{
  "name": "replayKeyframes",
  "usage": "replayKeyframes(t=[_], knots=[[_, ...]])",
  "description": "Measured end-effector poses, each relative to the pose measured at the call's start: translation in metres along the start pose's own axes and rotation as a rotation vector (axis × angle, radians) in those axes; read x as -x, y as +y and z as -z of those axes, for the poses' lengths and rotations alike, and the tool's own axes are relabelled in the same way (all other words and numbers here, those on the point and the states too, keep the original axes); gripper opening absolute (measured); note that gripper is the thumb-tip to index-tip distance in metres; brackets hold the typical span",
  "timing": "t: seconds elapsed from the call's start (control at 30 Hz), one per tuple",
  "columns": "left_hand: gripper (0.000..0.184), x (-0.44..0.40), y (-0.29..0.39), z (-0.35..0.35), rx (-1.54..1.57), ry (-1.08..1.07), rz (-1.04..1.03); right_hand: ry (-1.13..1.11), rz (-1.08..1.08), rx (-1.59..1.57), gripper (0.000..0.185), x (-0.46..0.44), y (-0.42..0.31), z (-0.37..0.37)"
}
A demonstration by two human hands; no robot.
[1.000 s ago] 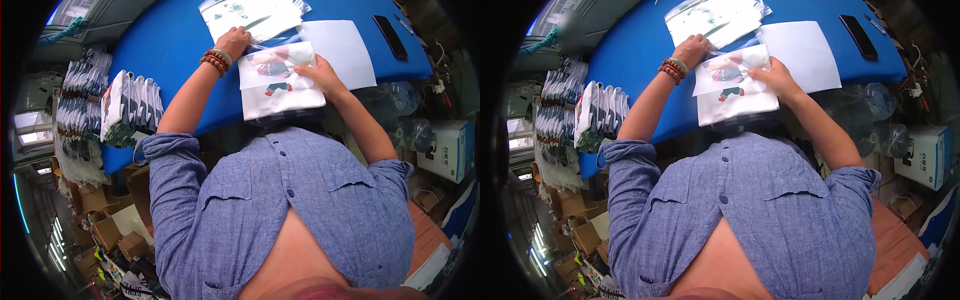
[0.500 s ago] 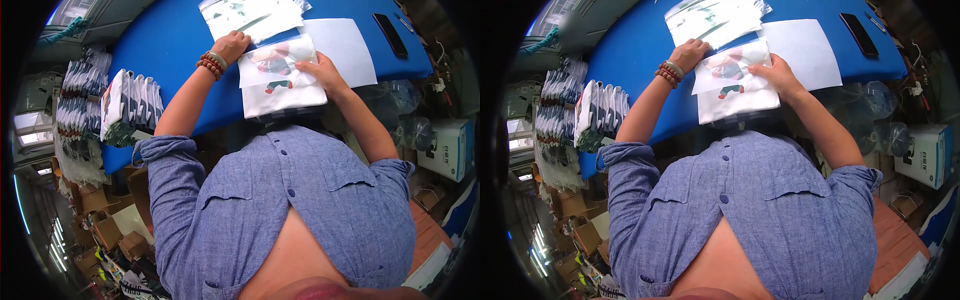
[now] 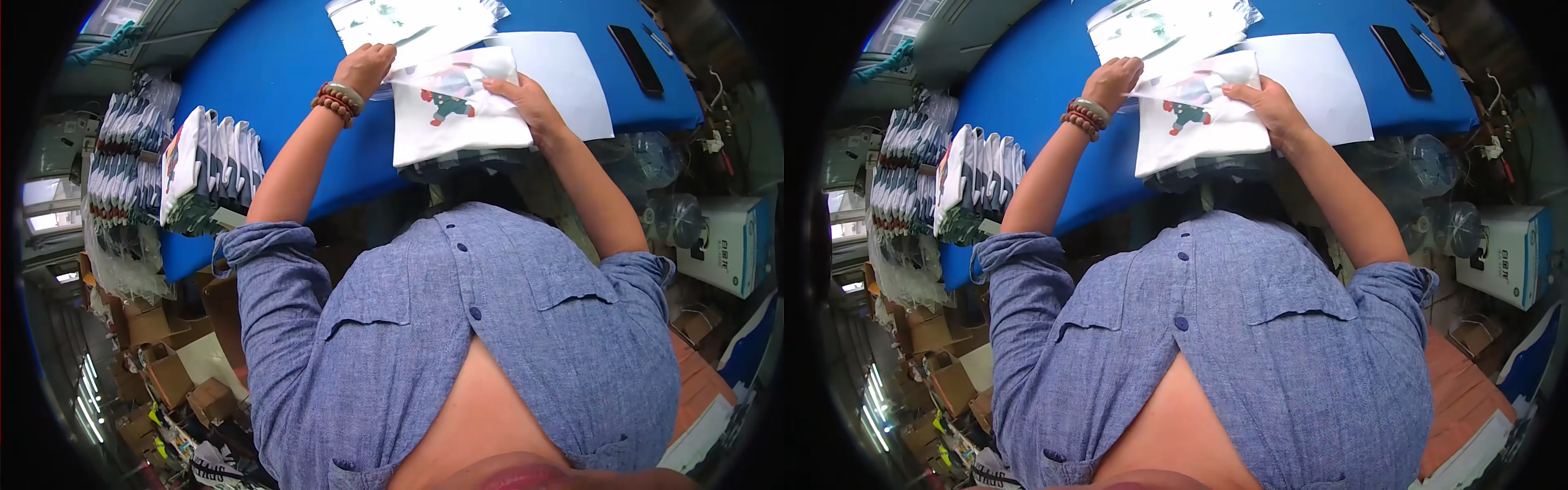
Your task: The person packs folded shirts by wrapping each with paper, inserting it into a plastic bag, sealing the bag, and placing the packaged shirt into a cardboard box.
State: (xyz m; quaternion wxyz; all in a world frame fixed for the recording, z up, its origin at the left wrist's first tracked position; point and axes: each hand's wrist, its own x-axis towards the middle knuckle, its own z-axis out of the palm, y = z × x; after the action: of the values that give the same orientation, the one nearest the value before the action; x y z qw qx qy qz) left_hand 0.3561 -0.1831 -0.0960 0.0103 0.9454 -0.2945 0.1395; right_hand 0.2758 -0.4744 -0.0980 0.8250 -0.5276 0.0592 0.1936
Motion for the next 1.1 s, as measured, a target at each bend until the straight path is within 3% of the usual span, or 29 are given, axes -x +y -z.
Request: replayKeyframes(t=[0.1,0.3,0.5,0.63,0.77,0.93,1.1], knots=[[0.008,0.005,0.002,0.007,0.022,0.053,-0.042,-0.014,0.058,-0.071,0.040,-0.014,0.003,-0.002],[0.012,0.009,-0.001,0.011,0.178,0.101,0.122,0.070,0.066,-0.038,0.038,-0.034,0.011,0.003],[0.011,-0.010,-0.011,0.022,0.362,-0.086,0.230,0.021,0.046,0.096,0.042,-0.054,0.002,-0.007],[0.006,-0.014,-0.005,0.032,0.105,-0.035,0.026,0.045,0.013,0.094,0.043,-0.064,-0.001,-0.011],[0.006,-0.001,0.007,0.028,0.000,0.248,-0.178,0.023,0.056,0.032,0.045,-0.068,0.005,-0.009],[0.013,-0.006,0.016,0.026,0.062,-0.077,0.163,0.057,0.094,0.159,0.045,-0.074,0.008,-0.022],[0.013,-0.039,0.009,0.024,-0.166,-0.142,0.014,0.019,0.110,0.265,0.039,-0.092,0.006,-0.026]])
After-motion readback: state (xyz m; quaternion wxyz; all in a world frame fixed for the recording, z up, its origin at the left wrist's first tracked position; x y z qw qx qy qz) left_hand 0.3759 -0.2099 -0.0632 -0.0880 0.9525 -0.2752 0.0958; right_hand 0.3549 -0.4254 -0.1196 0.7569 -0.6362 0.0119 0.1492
